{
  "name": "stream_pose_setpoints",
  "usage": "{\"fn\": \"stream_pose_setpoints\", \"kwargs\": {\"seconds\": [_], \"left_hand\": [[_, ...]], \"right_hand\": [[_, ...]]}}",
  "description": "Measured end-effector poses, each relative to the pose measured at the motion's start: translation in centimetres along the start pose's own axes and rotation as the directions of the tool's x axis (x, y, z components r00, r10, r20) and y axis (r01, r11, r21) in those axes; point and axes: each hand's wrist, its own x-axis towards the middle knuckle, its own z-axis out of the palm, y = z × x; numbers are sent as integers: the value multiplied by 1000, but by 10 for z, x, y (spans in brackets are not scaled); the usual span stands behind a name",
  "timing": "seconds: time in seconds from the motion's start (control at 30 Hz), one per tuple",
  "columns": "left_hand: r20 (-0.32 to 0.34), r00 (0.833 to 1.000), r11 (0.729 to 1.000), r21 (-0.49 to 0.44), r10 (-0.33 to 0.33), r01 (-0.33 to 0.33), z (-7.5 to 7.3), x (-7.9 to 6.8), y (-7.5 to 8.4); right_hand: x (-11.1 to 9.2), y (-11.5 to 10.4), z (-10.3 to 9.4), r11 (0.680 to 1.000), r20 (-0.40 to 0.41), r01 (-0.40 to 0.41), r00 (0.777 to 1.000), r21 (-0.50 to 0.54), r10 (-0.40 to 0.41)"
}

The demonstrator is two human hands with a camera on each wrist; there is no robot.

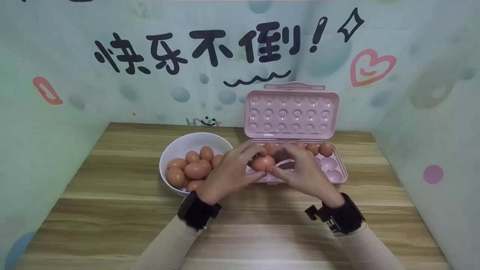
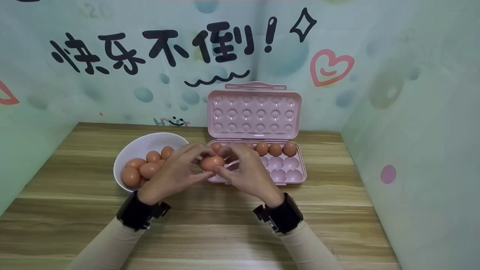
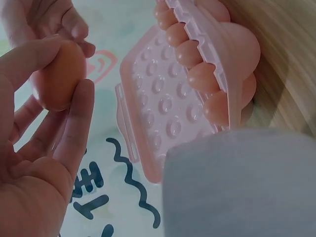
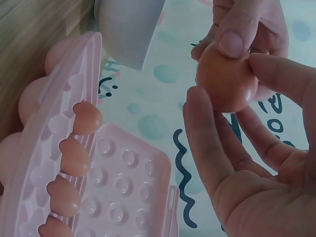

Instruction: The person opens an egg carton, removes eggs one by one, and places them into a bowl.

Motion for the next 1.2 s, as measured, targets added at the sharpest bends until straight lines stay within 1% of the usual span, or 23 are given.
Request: {"fn": "stream_pose_setpoints", "kwargs": {"seconds": [0.1, 0.2, 0.27, 0.33, 0.43, 0.53, 0.63, 0.77, 0.9, 1.0, 1.2], "left_hand": [[12, 1000, 1000, 11, -25, 25, -8, 0, -3], [33, 997, 998, 10, -66, 66, -19, 0, -6], [36, 995, 996, 6, -93, 92, -27, -1, -8], [27, 993, 994, -2, -112, 112, -36, -2, -11], [3, 993, 993, 1, -117, 117, -49, -5, -18], [5, 991, 991, 12, -134, 134, -63, -9, -26], [43, 980, 981, 36, -194, 192, -75, -13, -34], [104, 955, 961, 49, -277, 273, -91, -18, -47], [147, 946, 957, 70, -289, 282, -103, -24, -64], [179, 940, 956, 93, -290, 277, -109, -28, -76], [247, 905, 937, 139, -347, 321, -114, -33, -96]], "right_hand": [[1, 1, -4, 1000, -9, 13, 1000, -21, -13], [2, 1, -9, 999, -31, 30, 999, -41, -31], [2, 2, -11, 997, -44, 40, 998, -58, -43], [2, 3, -13, 996, -59, 46, 997, -77, -50], [2, 6, -16, 992, -72, 50, 996, -114, -59], [2, 8, -18, 983, -78, 50, 995, -174, -65], [2, 8, -21, 969, -77, 46, 995, -241, -67], [1, 10, -24, 950, -67, 41, 996, -309, -65], [1, 12, -25, 939, -47, 49, 997, -341, -69], [1, 14, -26, 935, -38, 56, 997, -350, -73], [1, 15, -27, 928, -20, 82, 995, -364, -96]]}}
